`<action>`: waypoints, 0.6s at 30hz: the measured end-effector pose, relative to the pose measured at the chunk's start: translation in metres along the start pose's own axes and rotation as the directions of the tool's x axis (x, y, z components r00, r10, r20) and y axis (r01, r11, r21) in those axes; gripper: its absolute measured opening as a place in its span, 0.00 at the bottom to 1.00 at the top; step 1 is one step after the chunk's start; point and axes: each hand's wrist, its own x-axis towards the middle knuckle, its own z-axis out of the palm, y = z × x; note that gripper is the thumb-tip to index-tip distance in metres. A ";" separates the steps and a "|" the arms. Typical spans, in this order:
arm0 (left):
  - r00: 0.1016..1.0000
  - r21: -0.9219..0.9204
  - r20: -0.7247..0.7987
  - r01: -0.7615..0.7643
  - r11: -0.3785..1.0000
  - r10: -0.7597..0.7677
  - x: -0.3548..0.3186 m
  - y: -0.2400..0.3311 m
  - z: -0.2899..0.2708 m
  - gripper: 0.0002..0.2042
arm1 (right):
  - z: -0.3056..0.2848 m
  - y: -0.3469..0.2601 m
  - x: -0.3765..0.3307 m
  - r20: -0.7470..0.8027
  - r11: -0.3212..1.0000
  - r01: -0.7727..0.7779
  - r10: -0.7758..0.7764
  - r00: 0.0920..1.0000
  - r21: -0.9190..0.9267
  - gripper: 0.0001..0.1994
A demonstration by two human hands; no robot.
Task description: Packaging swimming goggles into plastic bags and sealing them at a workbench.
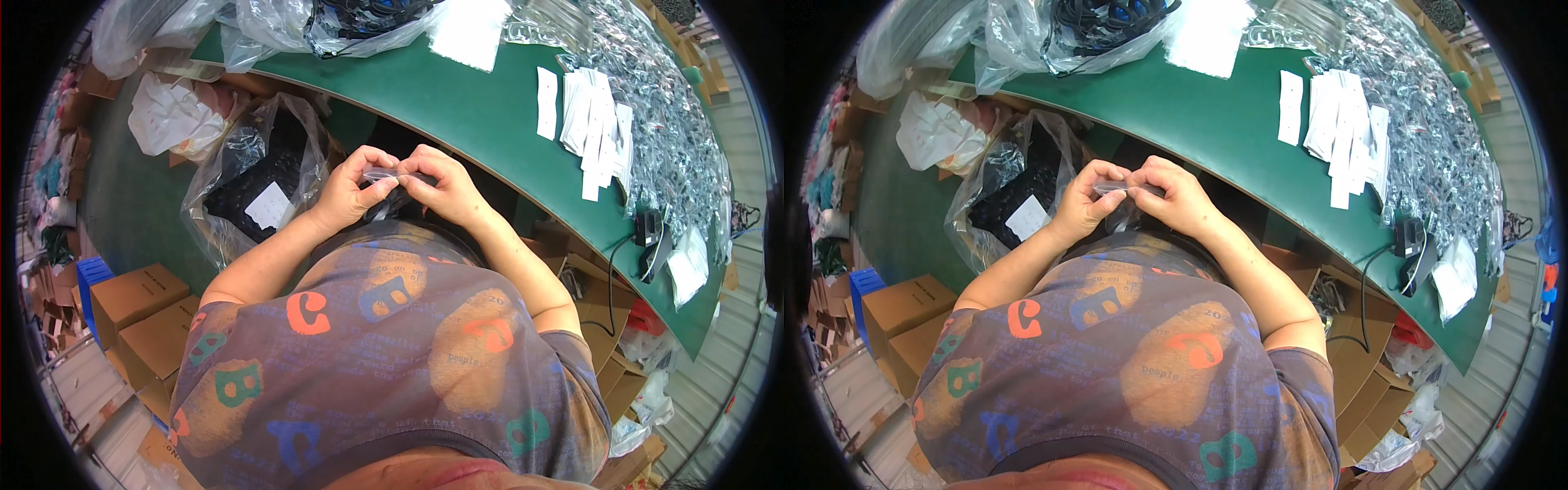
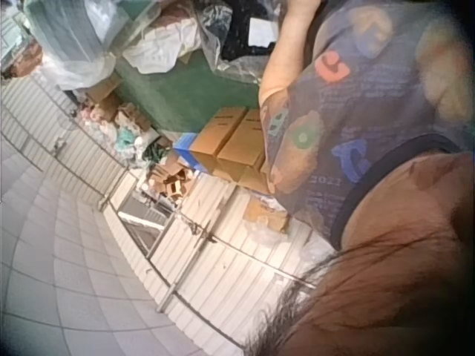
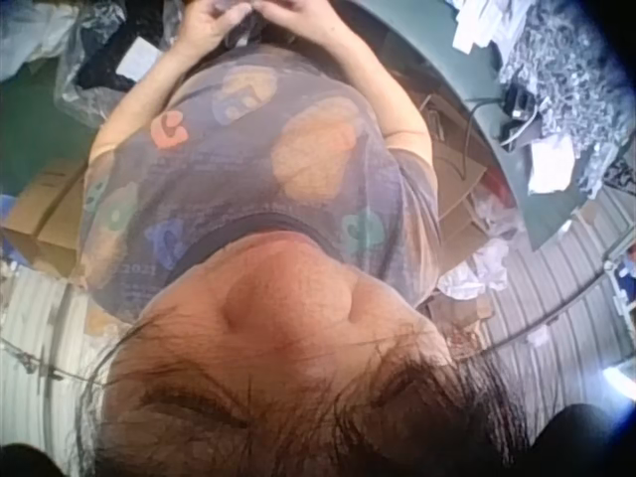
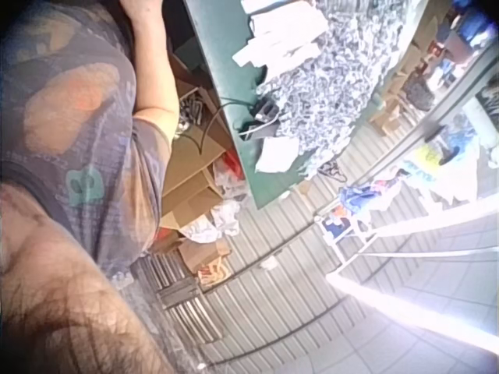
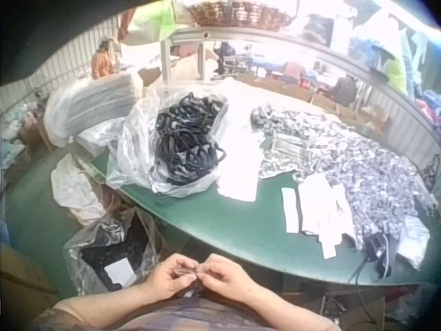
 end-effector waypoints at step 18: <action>0.957 0.485 0.276 -0.219 0.847 0.090 0.003 0.089 -0.028 0.04 | -0.024 -0.047 -0.004 0.201 0.883 0.334 -0.280 0.939 -0.329 0.07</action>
